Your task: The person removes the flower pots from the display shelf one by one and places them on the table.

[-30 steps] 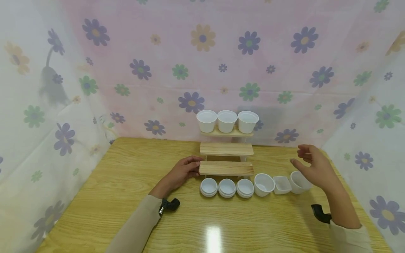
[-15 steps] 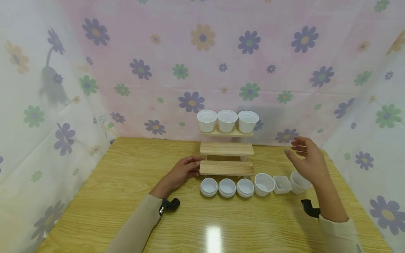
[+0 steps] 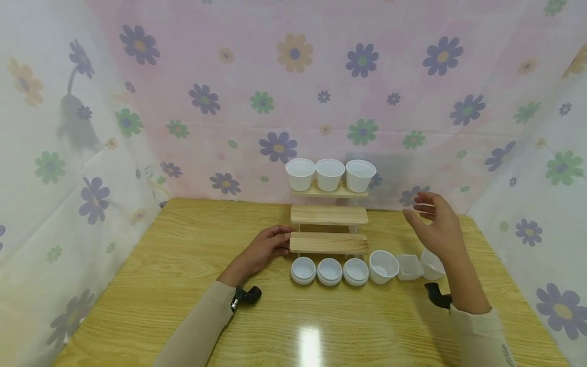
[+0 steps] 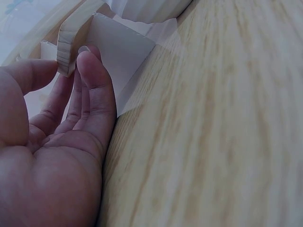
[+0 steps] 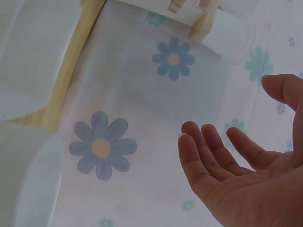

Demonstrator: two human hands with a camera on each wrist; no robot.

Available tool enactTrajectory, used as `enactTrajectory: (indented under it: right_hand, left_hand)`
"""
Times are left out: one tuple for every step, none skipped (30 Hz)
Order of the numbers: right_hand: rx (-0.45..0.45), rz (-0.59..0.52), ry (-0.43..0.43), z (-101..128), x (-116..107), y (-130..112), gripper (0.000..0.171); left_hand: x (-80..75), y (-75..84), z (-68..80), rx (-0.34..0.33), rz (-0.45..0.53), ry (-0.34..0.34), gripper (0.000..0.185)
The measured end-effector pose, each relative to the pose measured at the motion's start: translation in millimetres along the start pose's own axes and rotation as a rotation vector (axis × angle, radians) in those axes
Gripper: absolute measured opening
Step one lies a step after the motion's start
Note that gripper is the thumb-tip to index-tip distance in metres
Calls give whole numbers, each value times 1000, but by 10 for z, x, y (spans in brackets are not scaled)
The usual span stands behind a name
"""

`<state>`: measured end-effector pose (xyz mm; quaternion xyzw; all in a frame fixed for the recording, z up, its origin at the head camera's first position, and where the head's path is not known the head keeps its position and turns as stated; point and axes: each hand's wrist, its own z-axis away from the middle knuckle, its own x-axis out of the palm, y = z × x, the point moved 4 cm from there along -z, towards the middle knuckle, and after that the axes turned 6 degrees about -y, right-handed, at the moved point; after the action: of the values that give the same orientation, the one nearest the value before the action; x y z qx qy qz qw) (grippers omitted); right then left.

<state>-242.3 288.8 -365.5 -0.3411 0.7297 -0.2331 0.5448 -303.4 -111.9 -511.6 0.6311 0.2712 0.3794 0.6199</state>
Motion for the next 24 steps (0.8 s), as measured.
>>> enactTrajectory:
  right_hand:
    - [-1, -3, 0, -11, 13, -9, 63]
    - [-7, -9, 3, -22, 26, -20, 63]
    - [-13, -16, 6, -32, 38, -30, 63]
    - [-19, -24, 10, -43, 51, -40, 64]
    - [-24, -31, 15, -52, 61, -56, 63]
    - [-29, -35, 19, -60, 72, -72, 63]
    - [-35, -40, 23, -71, 85, -83, 64]
    - [-39, -45, 27, -82, 97, -93, 64]
    - [-38, -51, 27, -90, 109, -105, 64]
    - [-38, -52, 29, -100, 120, -116, 64]
    - [-37, -55, 30, -109, 131, -127, 64]
    - [-36, -61, 30, -118, 143, -131, 65]
    - [-37, -65, 31, -129, 155, -131, 65]
    - [-32, -71, 29, -136, 164, -139, 65]
    - [-29, -77, 26, -145, 174, -146, 66]
    - [-26, -84, 22, -152, 184, -150, 67]
    - [-23, -92, 19, -158, 193, -156, 68]
    - [-19, -98, 14, -164, 203, -161, 68]
    - [-16, -104, 10, -172, 212, -169, 69]
    - [-12, -111, 7, -178, 220, -178, 69]
    - [-10, -116, 6, -186, 229, -183, 69]
    - [-9, -121, 5, -193, 236, -187, 69]
    - [-9, -126, 5, -203, 244, -190, 69]
    - [-7, -132, 5, -213, 252, -192, 70]
  left_hand:
    - [2, 4, -1, 0, 1, 0, 40]
    - [1, 6, 0, 1, 0, 0, 40]
    - [-1, 6, 0, 1, 0, -1, 40]
    - [-3, 6, 0, 1, 0, -1, 40]
    - [-6, 7, 0, 1, 0, -1, 40]
    - [-5, 10, 0, 1, 1, 0, 40]
    - [-4, 12, 0, 0, 2, 1, 40]
    - [-6, 11, -1, -1, 2, 1, 40]
    - [-9, 10, -2, -1, 2, 1, 40]
    - [-10, 8, -2, -1, 3, 0, 40]
    - [-11, 5, -3, -2, 3, 2, 40]
    - [-12, 1, -5, -3, 4, 2, 39]
    - [-13, -4, -7, -3, 4, 2, 39]
    - [-13, -7, -8, -2, 3, 1, 39]
    - [-12, -11, -8, -3, 4, 2, 38]
    - [-11, -13, -8, -3, 4, 3, 38]
    - [-11, -16, -9, -4, 6, 4, 37]
    - [-11, -18, -9, -4, 7, 5, 37]
    - [-11, -19, -8, -5, 7, 5, 37]
    - [-9, -20, -7, -7, 9, 6, 36]
    - [-10, -21, -7, -8, 10, 8, 36]
    - [-11, -20, -7, -8, 10, 7, 36]
    - [-12, -19, -7, -8, 9, 6, 36]
    - [-13, -16, -8, -6, 6, 4, 37]
